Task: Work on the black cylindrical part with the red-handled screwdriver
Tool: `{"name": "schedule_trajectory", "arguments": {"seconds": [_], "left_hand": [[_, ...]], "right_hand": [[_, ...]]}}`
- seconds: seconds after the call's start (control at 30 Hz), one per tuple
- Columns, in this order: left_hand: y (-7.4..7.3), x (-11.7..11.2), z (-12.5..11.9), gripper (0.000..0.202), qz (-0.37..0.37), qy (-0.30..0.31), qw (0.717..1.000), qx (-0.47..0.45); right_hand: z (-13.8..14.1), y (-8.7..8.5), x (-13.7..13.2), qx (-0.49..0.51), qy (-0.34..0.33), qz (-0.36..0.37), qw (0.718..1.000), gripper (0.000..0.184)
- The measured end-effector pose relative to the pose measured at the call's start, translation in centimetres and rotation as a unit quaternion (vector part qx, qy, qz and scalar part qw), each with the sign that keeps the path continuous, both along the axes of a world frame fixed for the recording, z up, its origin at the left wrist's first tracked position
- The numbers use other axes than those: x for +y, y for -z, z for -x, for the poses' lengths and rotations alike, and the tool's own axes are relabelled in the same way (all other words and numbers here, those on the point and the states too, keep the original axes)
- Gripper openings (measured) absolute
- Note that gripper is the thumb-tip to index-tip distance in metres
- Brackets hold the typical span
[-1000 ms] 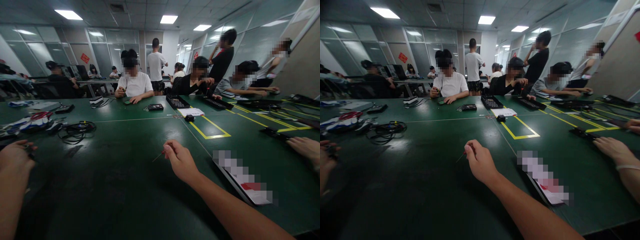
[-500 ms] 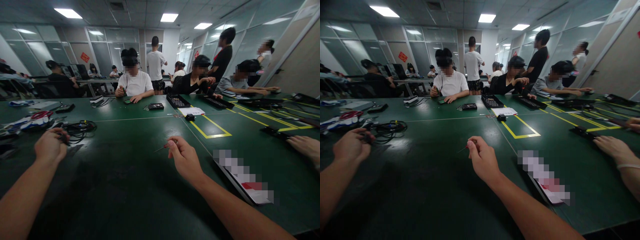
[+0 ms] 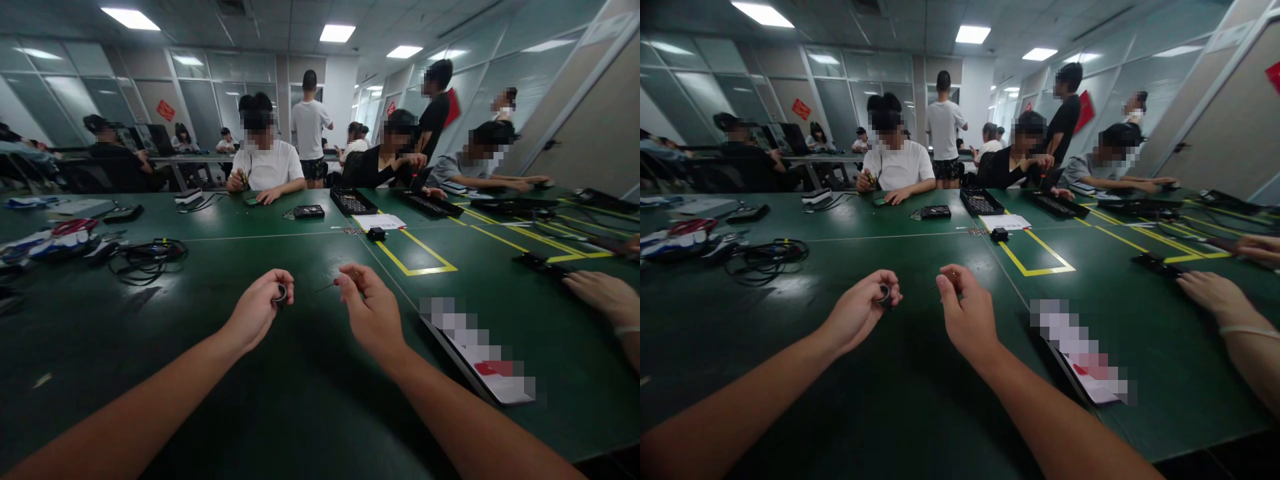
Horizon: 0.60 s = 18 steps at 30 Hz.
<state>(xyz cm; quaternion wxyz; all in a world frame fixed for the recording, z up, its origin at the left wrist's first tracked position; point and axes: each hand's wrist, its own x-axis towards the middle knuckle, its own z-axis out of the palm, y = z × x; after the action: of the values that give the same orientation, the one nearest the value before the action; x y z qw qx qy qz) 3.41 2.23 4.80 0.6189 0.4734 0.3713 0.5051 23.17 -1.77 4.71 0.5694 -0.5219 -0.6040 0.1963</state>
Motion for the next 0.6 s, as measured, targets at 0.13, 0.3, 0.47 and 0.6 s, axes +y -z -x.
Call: {"name": "schedule_trajectory", "arguments": {"seconds": [0.13,0.3,0.47,0.6], "left_hand": [[0.8,0.0,-1.6,0.016,-0.024,0.034,0.999,-0.008],[2.8,0.0,-1.3,0.033,-0.103,0.058,0.989,0.084],[4.2,0.3,-0.9,0.025,-0.162,0.032,0.967,0.194],[4.9,0.8,-0.5,0.030,-0.211,0.039,0.939,0.268]], "right_hand": [[0.0,-0.4,-0.3,-0.005,0.018,-0.029,0.999,0.021],[0.2,-0.5,-0.7,0.000,0.008,-0.025,1.000,0.021],[0.3,-0.4,-0.9,0.022,-0.013,-0.048,0.998,0.021],[0.3,-0.3,-1.1,0.027,-0.036,-0.038,0.998,0.022]]}}
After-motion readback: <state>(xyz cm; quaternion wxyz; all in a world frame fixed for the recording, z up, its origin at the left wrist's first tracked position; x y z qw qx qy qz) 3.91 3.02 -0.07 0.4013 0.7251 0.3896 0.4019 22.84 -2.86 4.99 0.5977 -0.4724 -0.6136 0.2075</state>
